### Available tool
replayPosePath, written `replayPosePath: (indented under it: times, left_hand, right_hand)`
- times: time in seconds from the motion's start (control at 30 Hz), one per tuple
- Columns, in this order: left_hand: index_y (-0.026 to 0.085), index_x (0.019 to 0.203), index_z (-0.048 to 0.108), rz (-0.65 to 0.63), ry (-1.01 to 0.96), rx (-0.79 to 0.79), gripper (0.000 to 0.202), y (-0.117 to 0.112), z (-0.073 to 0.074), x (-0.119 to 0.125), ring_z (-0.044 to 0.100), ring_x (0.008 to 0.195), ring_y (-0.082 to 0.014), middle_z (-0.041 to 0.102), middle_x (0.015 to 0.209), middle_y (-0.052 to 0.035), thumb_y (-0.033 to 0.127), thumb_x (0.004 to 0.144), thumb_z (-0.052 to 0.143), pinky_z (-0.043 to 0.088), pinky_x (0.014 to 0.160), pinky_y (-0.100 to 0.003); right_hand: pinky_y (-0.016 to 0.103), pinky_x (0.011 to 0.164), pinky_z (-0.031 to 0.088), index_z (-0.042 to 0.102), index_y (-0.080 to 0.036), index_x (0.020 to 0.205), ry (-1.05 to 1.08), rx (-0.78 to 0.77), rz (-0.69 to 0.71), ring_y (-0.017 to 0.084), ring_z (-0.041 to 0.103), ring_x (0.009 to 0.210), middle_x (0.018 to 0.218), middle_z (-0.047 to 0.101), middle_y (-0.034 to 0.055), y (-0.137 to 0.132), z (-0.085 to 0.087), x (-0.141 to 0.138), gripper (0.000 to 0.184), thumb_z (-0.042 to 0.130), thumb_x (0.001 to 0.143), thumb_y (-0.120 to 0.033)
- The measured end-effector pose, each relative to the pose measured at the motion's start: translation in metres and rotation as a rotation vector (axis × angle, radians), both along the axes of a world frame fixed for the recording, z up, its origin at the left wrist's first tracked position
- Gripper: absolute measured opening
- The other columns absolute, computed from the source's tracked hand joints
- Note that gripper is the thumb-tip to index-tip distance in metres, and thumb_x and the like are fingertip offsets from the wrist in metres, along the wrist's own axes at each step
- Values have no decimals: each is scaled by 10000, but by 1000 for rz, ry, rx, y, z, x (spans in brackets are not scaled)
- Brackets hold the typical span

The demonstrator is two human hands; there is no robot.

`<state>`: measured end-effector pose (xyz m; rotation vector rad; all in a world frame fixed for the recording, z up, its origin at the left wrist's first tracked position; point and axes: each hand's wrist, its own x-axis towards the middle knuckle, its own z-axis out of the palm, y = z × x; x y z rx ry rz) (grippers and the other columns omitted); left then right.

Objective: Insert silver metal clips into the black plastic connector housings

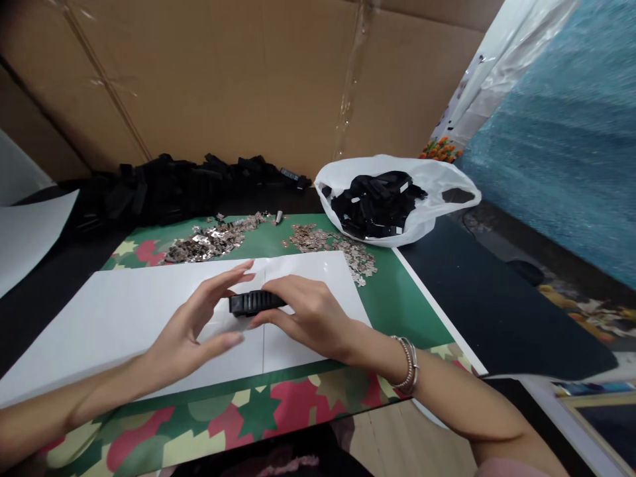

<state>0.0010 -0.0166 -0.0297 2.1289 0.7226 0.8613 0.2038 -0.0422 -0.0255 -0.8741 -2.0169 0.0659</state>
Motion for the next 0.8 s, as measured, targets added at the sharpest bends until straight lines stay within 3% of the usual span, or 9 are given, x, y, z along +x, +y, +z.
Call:
replayPosePath:
  times: [0.1, 0.17, 0.23, 0.33, 0.4, 0.5, 0.63, 0.8]
  left_hand:
    - [266, 1271, 455, -23, 33, -219, 385, 1, 1, 1, 627, 968, -187, 640, 1120, -53, 326, 894, 502, 537, 807, -305]
    - [235, 1234, 504, 17, 44, -208, 351, 2, -2, 0, 658, 676, -139, 697, 811, -10, 316, 893, 504, 556, 620, -244]
    - [212, 1223, 519, 73, 38, -89, 361, 1, -7, -1, 636, 567, -122, 691, 730, 7, 297, 873, 539, 545, 537, -221]
    - [217, 1215, 517, 65, 36, 189, 372, -2, -14, -3, 676, 773, -154, 700, 964, -34, 238, 848, 577, 571, 650, -235]
    - [212, 1234, 486, -38, 44, 354, 395, -4, -17, -4, 664, 886, -165, 681, 1043, -50, 204, 848, 572, 568, 740, -254]
    - [180, 1247, 454, -135, 98, 473, 401, -7, -18, -3, 650, 939, -176, 680, 1036, -67, 187, 857, 546, 558, 793, -282]
    - [180, 1225, 457, -74, 117, 455, 351, -8, -17, -2, 661, 905, -168, 677, 1038, -74, 216, 881, 512, 567, 743, -262]
    - [180, 1248, 439, -109, 135, 483, 379, -7, -18, -2, 646, 953, -175, 676, 1045, -70, 188, 876, 508, 556, 801, -298]
  right_hand:
    - [276, 711, 513, 584, -111, 980, -82, 158, 66, 171, 632, 794, 874, 687, 105, 0, -3, -2, 258, 645, 800, -285]
    - [272, 731, 515, 574, -125, 1022, -93, 53, 102, 170, 630, 816, 909, 682, 99, 6, 0, 5, 351, 652, 780, -367]
    - [261, 718, 512, 573, -149, 1050, -84, -157, 52, 153, 627, 768, 922, 680, 73, 20, 7, 24, 402, 645, 767, -425]
    - [268, 699, 476, 636, -166, 878, -166, -394, -289, 149, 612, 696, 808, 676, 39, 49, 15, 70, 148, 569, 837, -292]
    - [284, 700, 442, 645, -150, 754, -247, -448, -479, 172, 598, 717, 761, 662, 56, 68, 12, 100, 132, 528, 815, -151]
    - [274, 684, 421, 641, -149, 688, -282, -509, -513, 173, 580, 717, 763, 654, 55, 89, -6, 126, 86, 582, 725, -100]
    - [266, 653, 403, 625, -151, 635, -282, -583, -556, 164, 555, 696, 731, 638, 42, 101, -27, 126, 39, 658, 656, -148]
    - [244, 574, 390, 622, -147, 611, -205, -637, -620, 138, 547, 582, 597, 616, 14, 103, -29, 126, 80, 673, 647, -197]
